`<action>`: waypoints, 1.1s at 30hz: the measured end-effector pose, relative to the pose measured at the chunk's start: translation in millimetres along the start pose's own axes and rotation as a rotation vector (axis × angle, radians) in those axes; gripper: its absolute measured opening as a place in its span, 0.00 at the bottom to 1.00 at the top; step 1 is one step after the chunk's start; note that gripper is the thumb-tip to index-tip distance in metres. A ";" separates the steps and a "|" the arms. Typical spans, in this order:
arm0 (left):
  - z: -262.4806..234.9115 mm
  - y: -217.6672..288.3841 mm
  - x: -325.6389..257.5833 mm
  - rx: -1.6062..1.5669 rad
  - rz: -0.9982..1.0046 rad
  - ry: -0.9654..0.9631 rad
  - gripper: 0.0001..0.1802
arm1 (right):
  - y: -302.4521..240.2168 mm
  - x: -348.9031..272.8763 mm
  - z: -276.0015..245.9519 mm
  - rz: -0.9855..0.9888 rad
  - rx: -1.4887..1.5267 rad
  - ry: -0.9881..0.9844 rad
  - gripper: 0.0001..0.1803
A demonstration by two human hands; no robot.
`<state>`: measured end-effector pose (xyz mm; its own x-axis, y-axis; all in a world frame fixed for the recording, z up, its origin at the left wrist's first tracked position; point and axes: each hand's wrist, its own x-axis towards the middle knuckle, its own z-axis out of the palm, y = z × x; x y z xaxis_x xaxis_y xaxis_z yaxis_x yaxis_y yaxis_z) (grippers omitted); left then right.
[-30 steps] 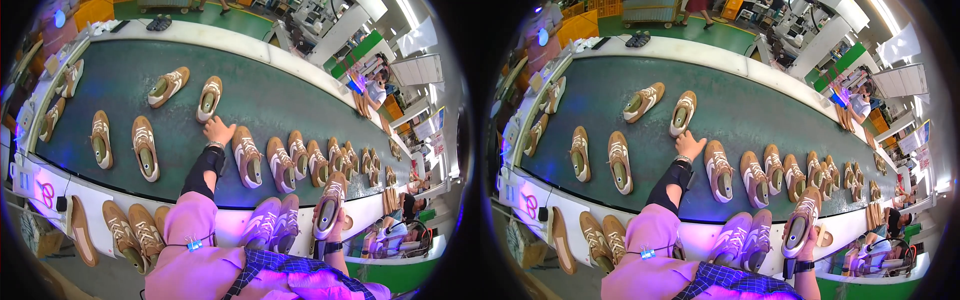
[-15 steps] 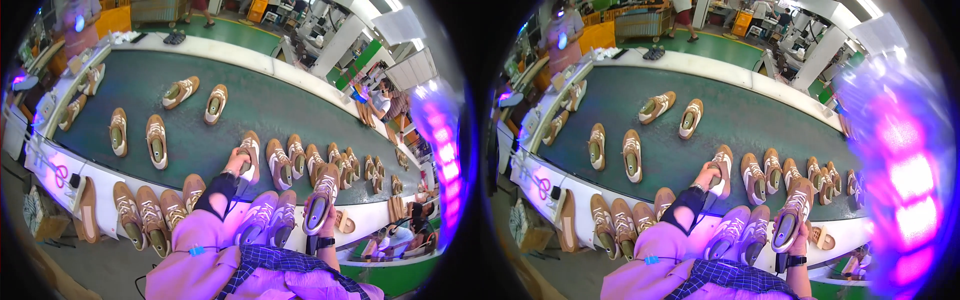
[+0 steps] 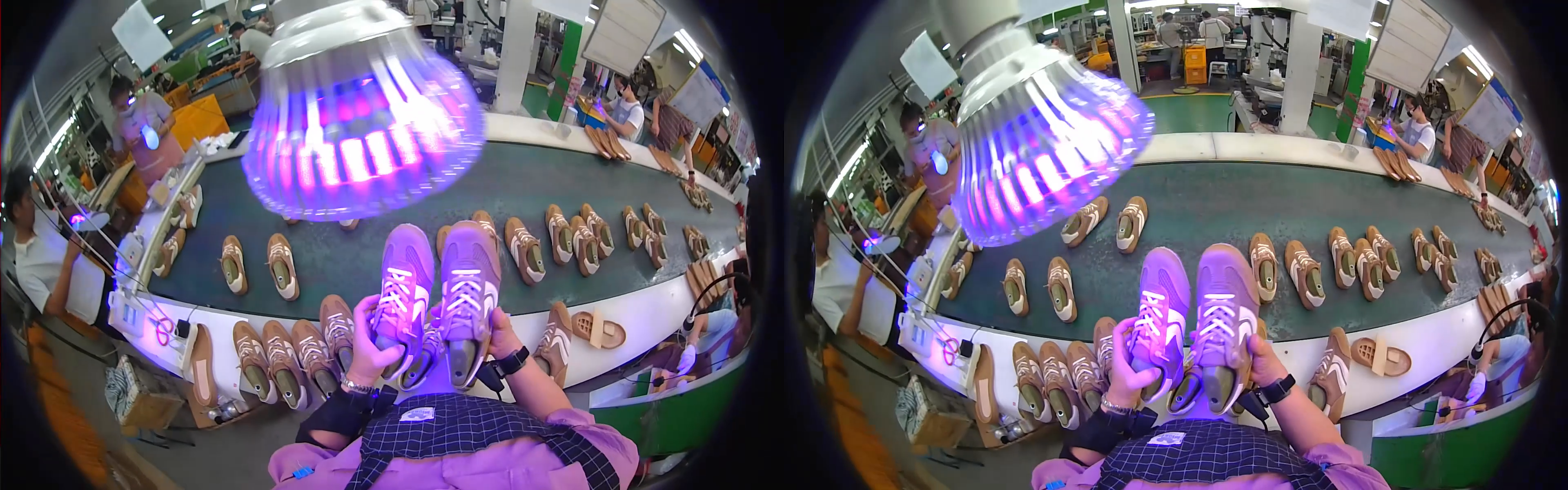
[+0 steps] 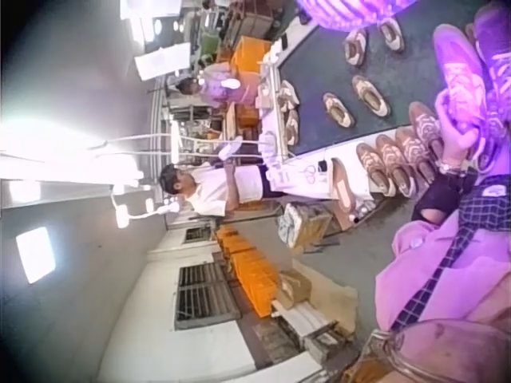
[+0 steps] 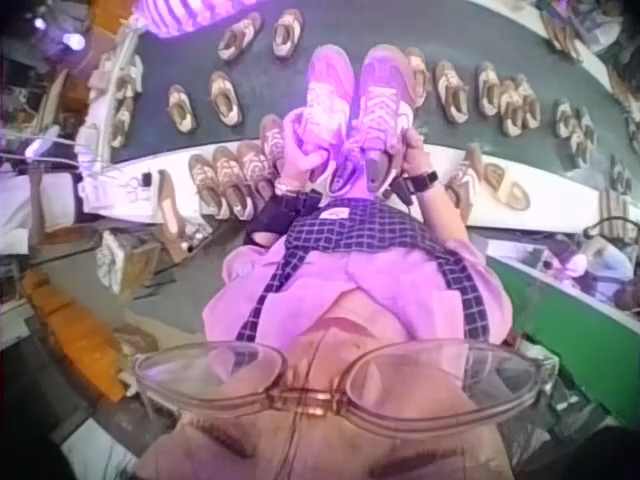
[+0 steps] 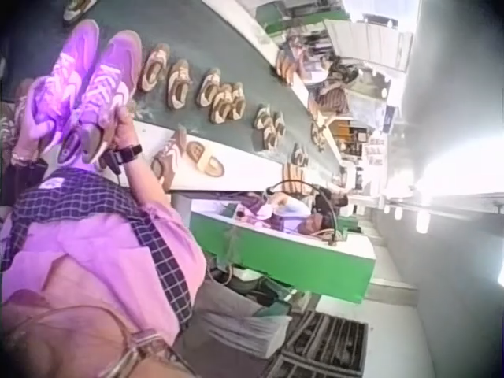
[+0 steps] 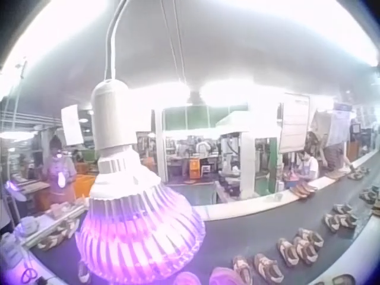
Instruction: Inspecting and sorting finished shoes on a conveyor belt in a factory.
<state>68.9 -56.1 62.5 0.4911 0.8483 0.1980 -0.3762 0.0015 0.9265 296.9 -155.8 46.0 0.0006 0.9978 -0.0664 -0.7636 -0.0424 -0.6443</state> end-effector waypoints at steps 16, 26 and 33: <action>75.2 -21.3 17.7 -0.459 -0.415 -0.249 0.55 | -21.7 -38.9 -61.4 -0.062 0.296 -0.023 0.39; 60.2 -59.5 30.1 -0.478 -0.633 -0.447 0.45 | -14.8 -43.7 -79.8 0.044 0.355 -0.052 0.38; 18.3 -88.1 2.5 -0.597 -0.869 -0.145 0.30 | 0.0 -23.9 -49.0 0.097 0.370 0.181 0.31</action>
<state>117.7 -63.9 -12.7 0.8504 0.3604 -0.3834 -0.1570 0.8692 0.4689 328.5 -182.1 10.2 0.0060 0.9636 -0.2673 -0.9460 -0.0812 -0.3139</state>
